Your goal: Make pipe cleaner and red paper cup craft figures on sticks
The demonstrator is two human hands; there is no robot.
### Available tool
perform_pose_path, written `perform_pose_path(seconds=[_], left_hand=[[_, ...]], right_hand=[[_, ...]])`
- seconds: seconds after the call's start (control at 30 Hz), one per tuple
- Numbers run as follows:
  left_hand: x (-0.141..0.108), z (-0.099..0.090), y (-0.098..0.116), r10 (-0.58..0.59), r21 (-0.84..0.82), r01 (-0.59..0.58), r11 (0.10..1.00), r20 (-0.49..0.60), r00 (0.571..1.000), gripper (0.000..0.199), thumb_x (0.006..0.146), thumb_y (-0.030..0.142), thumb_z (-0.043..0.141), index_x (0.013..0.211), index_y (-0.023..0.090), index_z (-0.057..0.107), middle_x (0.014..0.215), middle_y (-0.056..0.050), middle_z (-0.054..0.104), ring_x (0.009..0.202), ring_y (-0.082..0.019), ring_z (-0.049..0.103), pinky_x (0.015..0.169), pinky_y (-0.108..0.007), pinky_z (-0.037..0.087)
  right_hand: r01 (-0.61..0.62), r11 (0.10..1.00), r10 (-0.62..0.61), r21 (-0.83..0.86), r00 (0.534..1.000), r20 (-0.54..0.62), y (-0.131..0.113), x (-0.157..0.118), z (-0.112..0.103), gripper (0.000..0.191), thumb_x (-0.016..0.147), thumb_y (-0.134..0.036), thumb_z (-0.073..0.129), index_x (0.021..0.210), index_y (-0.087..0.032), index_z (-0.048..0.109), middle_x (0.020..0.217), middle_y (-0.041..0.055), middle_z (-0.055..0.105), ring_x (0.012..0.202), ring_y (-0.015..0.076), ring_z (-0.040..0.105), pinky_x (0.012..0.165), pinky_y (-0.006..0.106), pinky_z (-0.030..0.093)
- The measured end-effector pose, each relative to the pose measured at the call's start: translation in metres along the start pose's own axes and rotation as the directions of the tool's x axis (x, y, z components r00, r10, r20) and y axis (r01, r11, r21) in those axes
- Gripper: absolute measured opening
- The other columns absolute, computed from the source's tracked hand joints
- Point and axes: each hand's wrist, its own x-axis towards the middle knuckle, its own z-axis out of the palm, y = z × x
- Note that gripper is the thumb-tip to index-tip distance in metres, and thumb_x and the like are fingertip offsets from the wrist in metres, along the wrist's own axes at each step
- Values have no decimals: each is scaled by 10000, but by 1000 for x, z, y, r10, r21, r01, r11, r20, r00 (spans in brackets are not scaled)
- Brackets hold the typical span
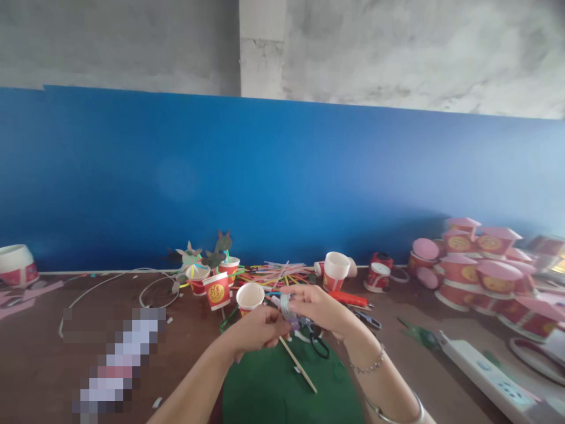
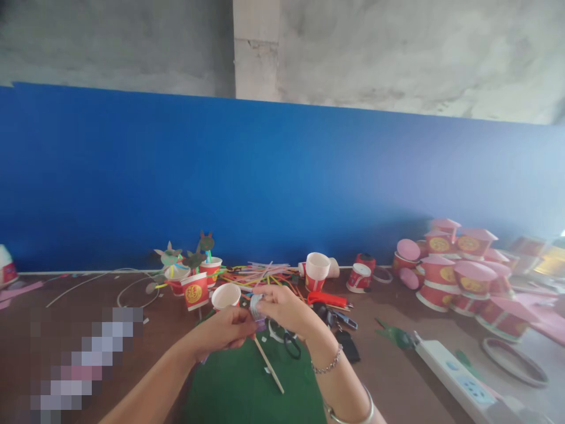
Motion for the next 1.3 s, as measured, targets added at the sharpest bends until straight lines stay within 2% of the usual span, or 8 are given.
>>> perform_pose_path(seconds=[0.17, 0.3, 0.5, 0.73, 0.9, 1.0, 1.1, 1.3], left_hand=[[-3, 2, 4, 65, 74, -62, 995, -38, 997, 376, 795, 524, 550, 703, 160, 549, 486, 64, 445, 445, -73, 354, 442, -204, 245], [-5, 3, 7, 198, 143, -184, 973, -88, 976, 331, 827, 458, 529, 666, 171, 497, 542, 64, 407, 498, -77, 342, 469, -209, 240], [-7, 3, 7, 349, 318, -285, 904, -164, 923, 303, 854, 405, 508, 664, 170, 483, 610, 50, 402, 575, -94, 348, 513, -219, 238], [-9, 5, 7, 425, 428, -303, 851, -224, 877, 303, 886, 423, 466, 740, 174, 557, 619, 29, 488, 586, -111, 415, 540, -227, 271], [0, 6, 0, 386, 284, -294, 913, -365, 847, 206, 861, 373, 514, 789, 180, 528, 693, 12, 547, 628, -121, 476, 571, -217, 332], [0, 7, -2, 356, 207, -304, 930, -298, 886, 201, 839, 349, 542, 742, 184, 479, 652, 33, 494, 587, -104, 434, 534, -208, 309], [-7, 7, 1, 390, 254, -337, 906, -195, 900, 183, 833, 309, 548, 724, 186, 467, 616, 50, 444, 549, -90, 378, 503, -207, 271], [-14, 2, 1, 588, 508, -421, 752, -226, 777, 163, 875, 325, 511, 824, 178, 561, 689, -6, 565, 608, -119, 472, 570, -234, 334]], right_hand=[[-56, 997, 60, 50, 994, -86, -2, 4, 3, 425, 707, -229, 654, 1119, -125, 647, 568, -30, 592, 483, 85, 456, 483, 207, 327], [-122, 991, 131, 61, 979, -159, -9, 5, 3, 335, 725, -172, 602, 1045, -96, 665, 481, -66, 496, 421, 57, 356, 431, 197, 248], [-191, 981, 193, 30, 974, -120, -14, 3, 2, 261, 732, -157, 578, 960, -96, 689, 429, -83, 445, 397, 53, 315, 413, 199, 226], [-115, 993, 115, 4, 990, -81, -10, 1, -3, 172, 725, -231, 593, 784, -120, 711, 432, -68, 426, 410, 53, 299, 405, 200, 200], [-20, 999, 28, 40, 973, -228, -13, 1, 3, 353, 723, -239, 578, 1038, -105, 663, 484, -61, 483, 429, 73, 356, 427, 201, 272], [89, 993, -68, 72, 965, -253, -14, 1, 7, 462, 699, -232, 583, 1143, -110, 612, 582, -33, 567, 482, 85, 418, 459, 202, 315], [88, 991, -62, 99, 968, -242, -13, 1, 10, 459, 678, -231, 589, 1119, -107, 620, 599, -22, 589, 484, 85, 432, 465, 205, 316], [-86, 992, 102, 97, 979, -174, -12, 0, 6, 239, 673, -256, 589, 843, -108, 669, 439, -71, 431, 396, 60, 311, 406, 208, 209]])
